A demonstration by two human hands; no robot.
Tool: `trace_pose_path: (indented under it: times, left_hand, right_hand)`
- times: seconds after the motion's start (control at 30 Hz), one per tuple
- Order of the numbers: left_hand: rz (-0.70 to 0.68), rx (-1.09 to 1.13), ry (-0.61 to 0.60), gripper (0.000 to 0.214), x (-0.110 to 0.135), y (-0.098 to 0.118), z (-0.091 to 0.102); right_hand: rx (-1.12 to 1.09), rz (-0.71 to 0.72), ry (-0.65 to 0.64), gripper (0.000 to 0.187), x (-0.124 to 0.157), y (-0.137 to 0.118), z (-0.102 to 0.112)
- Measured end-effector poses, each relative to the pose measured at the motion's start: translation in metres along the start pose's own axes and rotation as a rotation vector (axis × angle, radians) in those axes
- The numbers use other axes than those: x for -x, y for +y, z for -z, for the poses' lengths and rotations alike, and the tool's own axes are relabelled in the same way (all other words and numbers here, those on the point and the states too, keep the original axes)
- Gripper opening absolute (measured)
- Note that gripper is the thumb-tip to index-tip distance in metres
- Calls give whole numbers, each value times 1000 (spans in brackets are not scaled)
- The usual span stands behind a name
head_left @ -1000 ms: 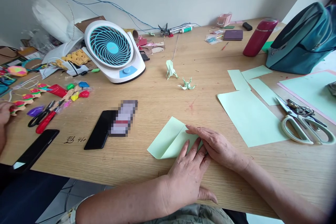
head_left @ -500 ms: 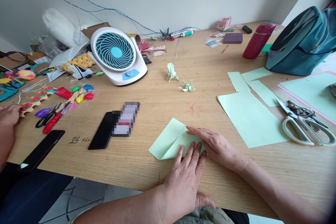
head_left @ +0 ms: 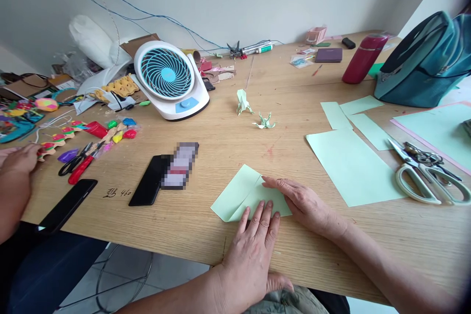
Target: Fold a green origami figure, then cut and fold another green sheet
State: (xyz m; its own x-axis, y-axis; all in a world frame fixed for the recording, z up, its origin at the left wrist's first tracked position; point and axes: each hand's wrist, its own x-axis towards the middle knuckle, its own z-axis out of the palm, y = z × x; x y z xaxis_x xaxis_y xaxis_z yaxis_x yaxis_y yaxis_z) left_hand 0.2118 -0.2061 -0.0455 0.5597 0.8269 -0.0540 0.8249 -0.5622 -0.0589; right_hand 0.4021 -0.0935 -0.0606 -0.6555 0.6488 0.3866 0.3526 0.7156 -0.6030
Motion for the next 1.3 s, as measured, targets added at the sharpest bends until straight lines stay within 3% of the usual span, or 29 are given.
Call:
trace_pose_path:
  times: [0.37,0.5,0.67,0.83,1.07,1.3]
  left_hand:
    - [10,39,-1,111,6,-3,-2]
    - [9,39,-7,108,6,-2,5]
    - [-6,37,34,100,-6,0,22]
    - [11,67,102,97,-22,2,18]
    - [-28,103,10,93,-18,-3,15]
    - [-20,84,-22,91,-16,-3,16]
  right_hand:
    - [41,44,-32,64,-2,-2,-2]
    - [65,64,-80,64,-2,-1,-4]
    - [84,62,-65,61,-1,-1,-5]
    - [78,86,-45,58,-1,-1,-5]
    - [108,78,-124,48,-5,-5,-1]
    - [167,77,-139,50,-3,-1,-5]
